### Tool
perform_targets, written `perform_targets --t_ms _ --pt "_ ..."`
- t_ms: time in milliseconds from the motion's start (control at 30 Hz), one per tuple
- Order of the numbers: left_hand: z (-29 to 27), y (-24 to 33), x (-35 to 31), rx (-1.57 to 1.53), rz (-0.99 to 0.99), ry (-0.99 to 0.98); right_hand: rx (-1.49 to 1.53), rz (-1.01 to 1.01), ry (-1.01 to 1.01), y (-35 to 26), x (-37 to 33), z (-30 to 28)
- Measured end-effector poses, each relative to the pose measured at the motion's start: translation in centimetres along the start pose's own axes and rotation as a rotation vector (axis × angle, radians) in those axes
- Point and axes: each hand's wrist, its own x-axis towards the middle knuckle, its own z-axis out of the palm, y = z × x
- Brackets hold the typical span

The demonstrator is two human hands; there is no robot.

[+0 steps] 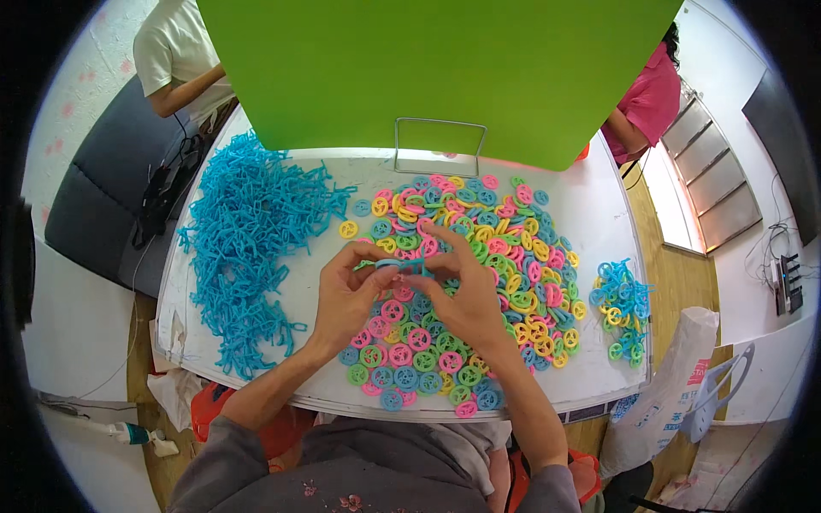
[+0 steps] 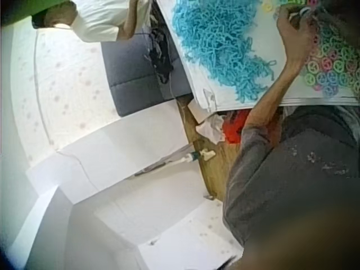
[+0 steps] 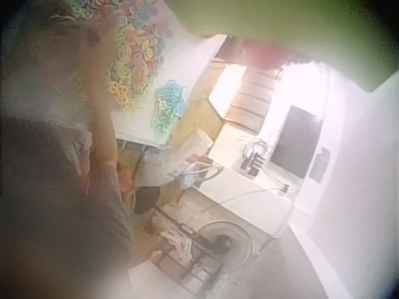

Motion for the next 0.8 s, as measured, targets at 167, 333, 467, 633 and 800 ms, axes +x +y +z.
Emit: perform_targets --t_ms 167,333,467,633,800 --pt "0.3 0.4 0.0 -0.075 -0.029 0.027 0.101 0.010 -0.014 0.6 -0.2 0.0" --pt "-0.5 0.7 0.3 -0.344 -0.301 -0.099 -0.018 -0.130 0.009 0.5 -0.2 -0.1" --pt "-1.4 -0.6 0.9 -0.589 -0.512 -0.226 0.014 -0.115 -0.005 0.9 -0.6 -1.2" --pt "-0.9 0.0 0.7 -0.574 -0.574 -0.200 -0.031 -0.199 0.005 0.9 -0.7 -1.2" --pt "-0.8 2.6 0.7 -0.123 -0.413 -0.039 -0.160 -0.037 0.148 -1.6 -1.3 -7.1"
